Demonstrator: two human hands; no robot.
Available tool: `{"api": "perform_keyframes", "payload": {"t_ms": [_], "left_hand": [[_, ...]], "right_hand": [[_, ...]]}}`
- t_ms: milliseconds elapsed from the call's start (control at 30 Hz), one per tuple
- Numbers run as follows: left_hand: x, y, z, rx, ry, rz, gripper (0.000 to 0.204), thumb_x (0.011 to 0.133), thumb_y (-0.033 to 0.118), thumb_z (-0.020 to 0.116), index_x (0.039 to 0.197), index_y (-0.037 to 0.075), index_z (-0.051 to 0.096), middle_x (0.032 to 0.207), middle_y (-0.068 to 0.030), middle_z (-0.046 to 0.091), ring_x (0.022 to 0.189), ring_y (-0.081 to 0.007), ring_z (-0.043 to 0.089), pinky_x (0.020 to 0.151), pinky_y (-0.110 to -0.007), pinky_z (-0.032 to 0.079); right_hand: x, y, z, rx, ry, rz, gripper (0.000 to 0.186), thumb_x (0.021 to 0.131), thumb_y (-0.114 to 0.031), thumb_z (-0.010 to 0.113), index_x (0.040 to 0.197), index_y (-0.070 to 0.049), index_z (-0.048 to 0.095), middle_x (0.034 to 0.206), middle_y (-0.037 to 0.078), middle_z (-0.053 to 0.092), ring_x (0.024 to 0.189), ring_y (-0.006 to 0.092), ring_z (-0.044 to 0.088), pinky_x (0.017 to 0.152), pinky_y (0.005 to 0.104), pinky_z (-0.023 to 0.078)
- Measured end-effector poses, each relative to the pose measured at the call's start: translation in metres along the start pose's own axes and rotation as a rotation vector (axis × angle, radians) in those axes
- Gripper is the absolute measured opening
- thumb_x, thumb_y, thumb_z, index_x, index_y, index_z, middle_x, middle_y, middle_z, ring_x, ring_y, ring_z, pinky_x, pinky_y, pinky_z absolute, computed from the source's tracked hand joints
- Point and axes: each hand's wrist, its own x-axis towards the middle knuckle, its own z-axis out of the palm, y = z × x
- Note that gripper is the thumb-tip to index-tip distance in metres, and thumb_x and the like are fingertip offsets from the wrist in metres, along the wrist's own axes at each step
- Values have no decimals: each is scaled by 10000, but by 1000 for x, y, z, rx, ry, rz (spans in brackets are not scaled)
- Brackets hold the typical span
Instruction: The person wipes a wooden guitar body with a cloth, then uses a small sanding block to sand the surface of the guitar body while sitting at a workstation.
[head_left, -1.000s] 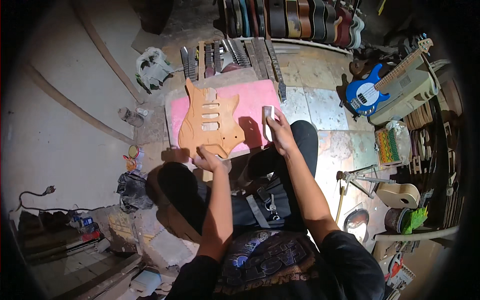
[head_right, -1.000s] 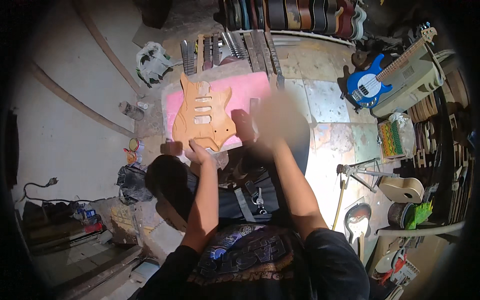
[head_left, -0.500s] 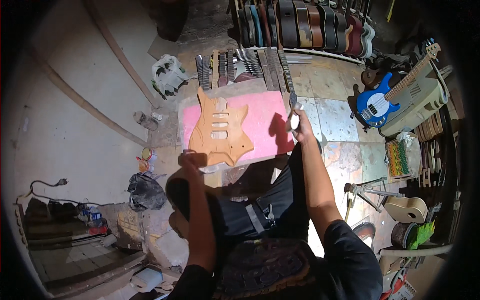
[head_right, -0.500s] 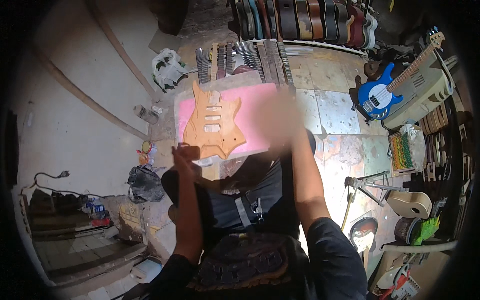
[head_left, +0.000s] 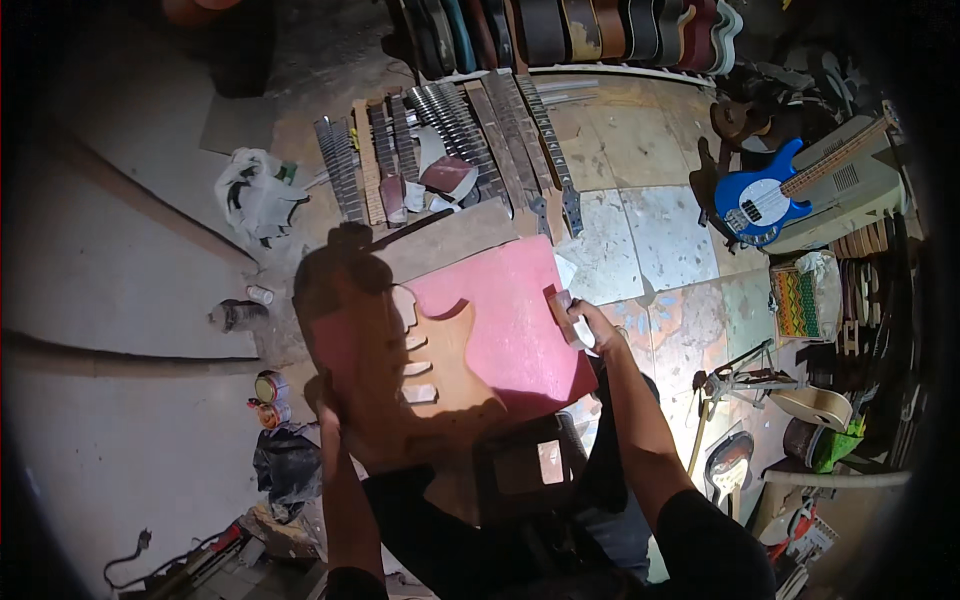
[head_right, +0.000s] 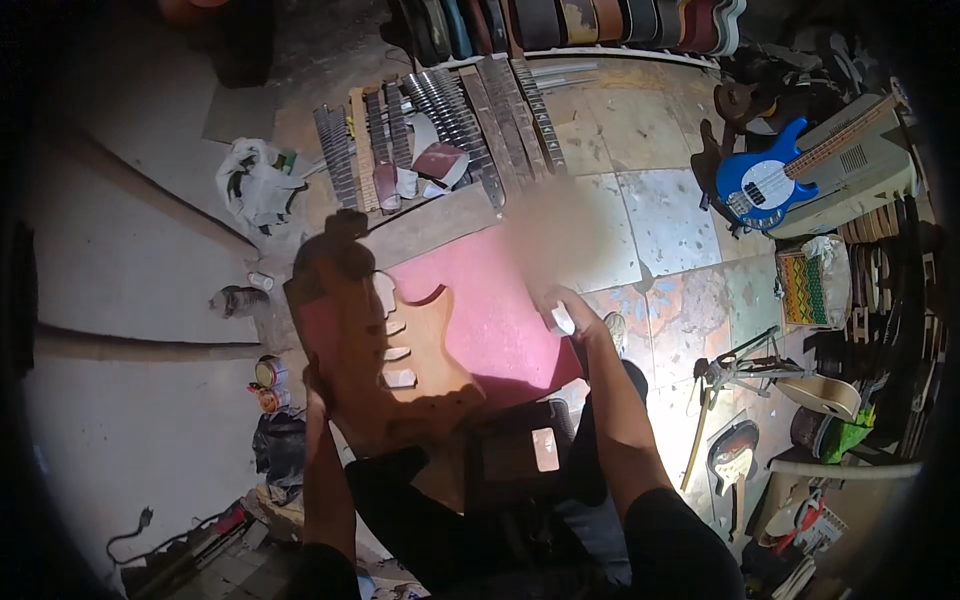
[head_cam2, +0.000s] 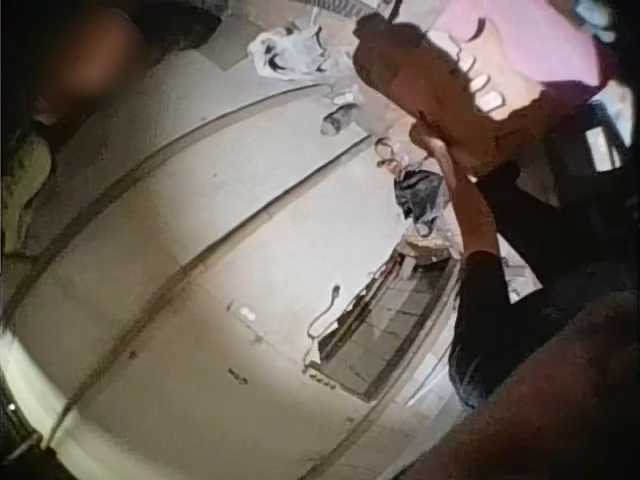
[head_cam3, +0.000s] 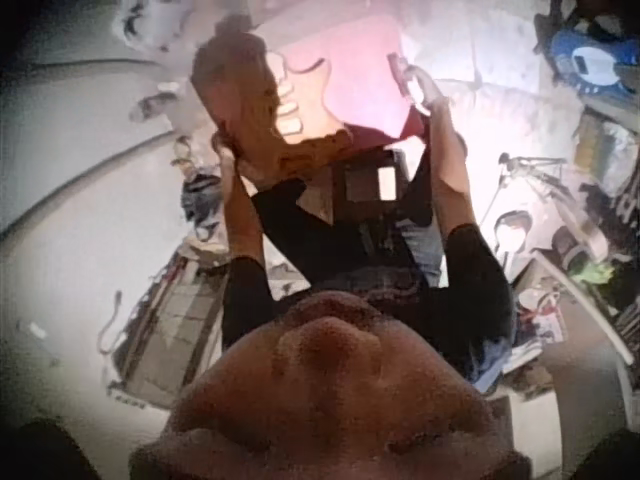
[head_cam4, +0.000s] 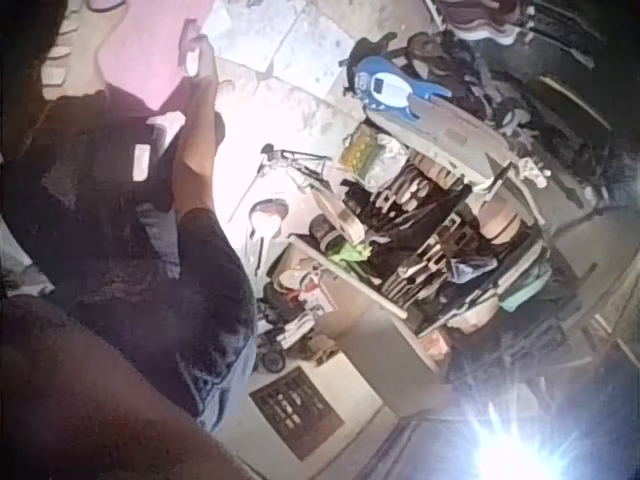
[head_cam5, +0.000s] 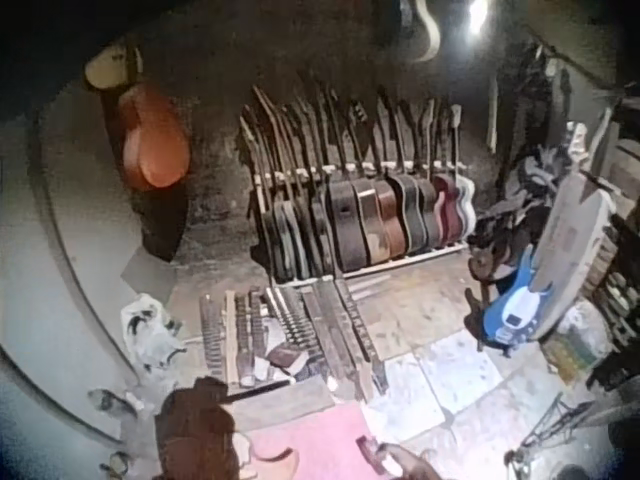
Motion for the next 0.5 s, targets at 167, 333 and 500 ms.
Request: {"api": "perform_keyframes", "payload": {"t_ms": [167,333,500], "left_hand": [[-3,-31,24,321,159,466,782,995,660,340,1287,-14,608,1080,-251,688,1002,-337,664,879,-429,492],[-53,-10,11,504,317,204,443,1044,334,467,1327,8,568,1067,-276,667,927,-383,659,810,-482,517],[-117,78,44,530,287,3,699,884,597,622,1053,-79,681,881,-266,684,706,-336,655,648,-475,489]], "right_hand": [[12,2,7,-25,-31,-66,524,706,-254,610,1198,-77,566,850,12,581,676,112,558,602,242,476],[-37,1,38,43,114,-99,492,738,-193,553,1217,-82,542,790,-27,502,639,73,490,529,213,419],[-139,12,28,24,305,-79,475,740,-174,544,1205,-78,552,854,-27,496,726,77,480,648,220,407]]}}
